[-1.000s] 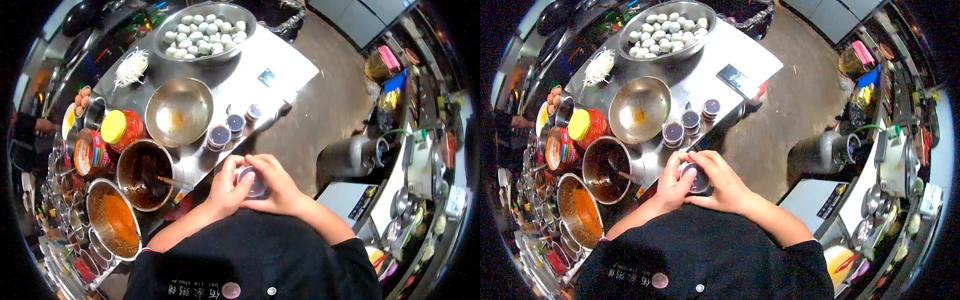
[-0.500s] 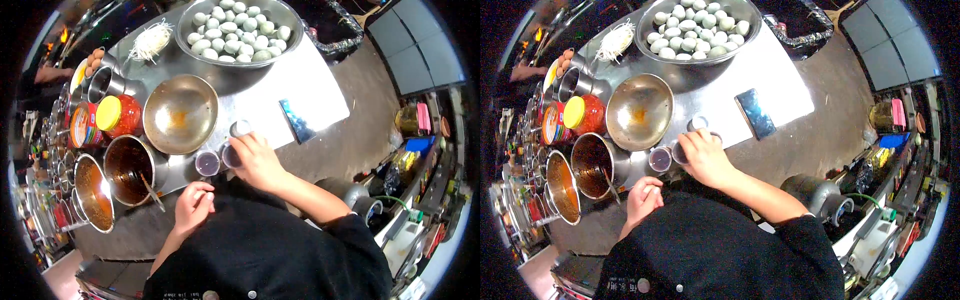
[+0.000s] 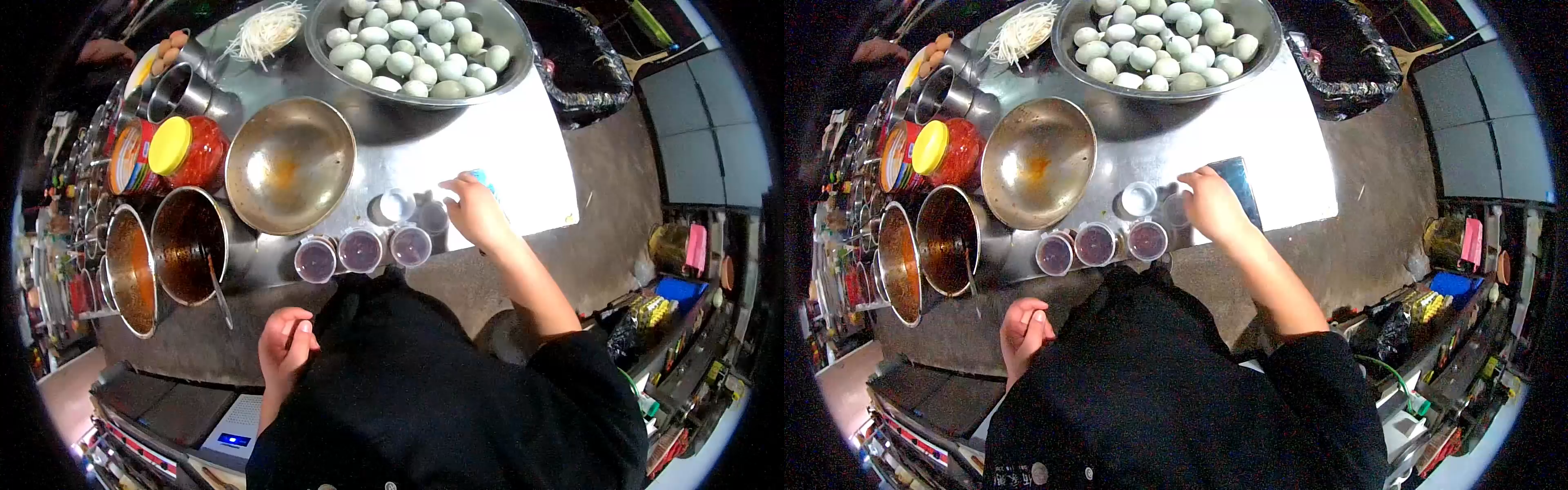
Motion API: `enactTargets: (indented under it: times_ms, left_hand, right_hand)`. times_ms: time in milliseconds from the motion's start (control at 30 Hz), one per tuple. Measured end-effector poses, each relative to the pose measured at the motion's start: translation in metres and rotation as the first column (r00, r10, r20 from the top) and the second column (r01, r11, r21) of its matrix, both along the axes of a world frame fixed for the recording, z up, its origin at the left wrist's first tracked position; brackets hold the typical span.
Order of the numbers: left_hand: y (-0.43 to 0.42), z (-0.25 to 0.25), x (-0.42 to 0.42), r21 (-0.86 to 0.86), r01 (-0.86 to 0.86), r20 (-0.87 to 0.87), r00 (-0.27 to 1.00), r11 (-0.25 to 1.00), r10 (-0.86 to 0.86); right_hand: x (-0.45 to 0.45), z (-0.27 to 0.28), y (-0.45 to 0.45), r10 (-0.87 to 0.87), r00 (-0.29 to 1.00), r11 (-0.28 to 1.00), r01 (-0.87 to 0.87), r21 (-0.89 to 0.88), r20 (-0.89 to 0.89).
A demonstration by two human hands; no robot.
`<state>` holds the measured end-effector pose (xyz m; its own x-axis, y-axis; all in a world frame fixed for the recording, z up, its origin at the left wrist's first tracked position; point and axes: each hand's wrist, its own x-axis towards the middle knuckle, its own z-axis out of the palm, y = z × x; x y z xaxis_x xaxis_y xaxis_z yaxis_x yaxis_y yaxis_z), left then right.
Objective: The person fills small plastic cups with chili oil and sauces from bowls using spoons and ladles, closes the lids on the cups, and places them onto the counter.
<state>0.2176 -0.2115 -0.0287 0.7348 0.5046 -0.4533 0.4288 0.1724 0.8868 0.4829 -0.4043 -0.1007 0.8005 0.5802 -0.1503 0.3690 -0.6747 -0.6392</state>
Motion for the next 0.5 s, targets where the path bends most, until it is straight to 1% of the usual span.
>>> enactTargets:
  times_ms: [33,67,100,167,200,267,367,433,500]
  left_hand:
    - [-0.001,0.000,0.000,0.008,-0.019,0.009,1.000,1.000,0.019]
    - [-0.002,0.000,0.000,0.017,-0.036,0.018,0.999,0.999,0.036]
    - [-0.003,0.001,0.001,0.021,-0.036,0.014,0.999,0.999,0.036]
    - [-0.006,0.003,0.002,-0.008,-0.067,0.043,0.997,0.998,0.067]
    - [-0.007,0.005,0.003,-0.001,-0.068,0.039,0.997,0.998,0.068]
    - [-0.008,0.011,0.006,-0.008,-0.070,0.013,0.997,0.998,0.070]
    - [-0.010,0.015,0.012,0.040,-0.025,-0.009,1.000,0.999,0.025]
    - [-0.011,0.017,0.016,0.033,-0.019,-0.024,1.000,0.999,0.020]
    - [-0.012,0.017,0.017,0.023,-0.014,-0.038,0.999,1.000,0.015]
  right_hand:
    - [0.002,-0.009,-0.004,-0.002,0.999,0.996,-0.001,-0.088,-0.032]
    - [0.004,-0.017,-0.007,0.077,0.997,0.990,-0.077,-0.115,-0.007]
    - [0.004,-0.027,-0.008,0.077,0.997,0.991,-0.077,-0.111,-0.011]
    - [0.004,-0.043,-0.010,0.022,0.995,1.000,-0.023,-0.007,-0.098]
    - [0.005,-0.044,-0.010,0.024,0.994,1.000,-0.024,-0.001,-0.102]
    - [0.007,-0.045,-0.010,-0.017,0.986,0.999,0.023,0.036,-0.168]
    - [0.012,-0.035,-0.011,-0.036,0.985,0.994,0.053,0.096,-0.168]
    - [0.018,-0.029,-0.011,-0.038,0.988,0.992,0.056,0.114,-0.153]
    - [0.028,-0.029,-0.010,-0.047,0.987,0.979,0.075,0.190,-0.151]
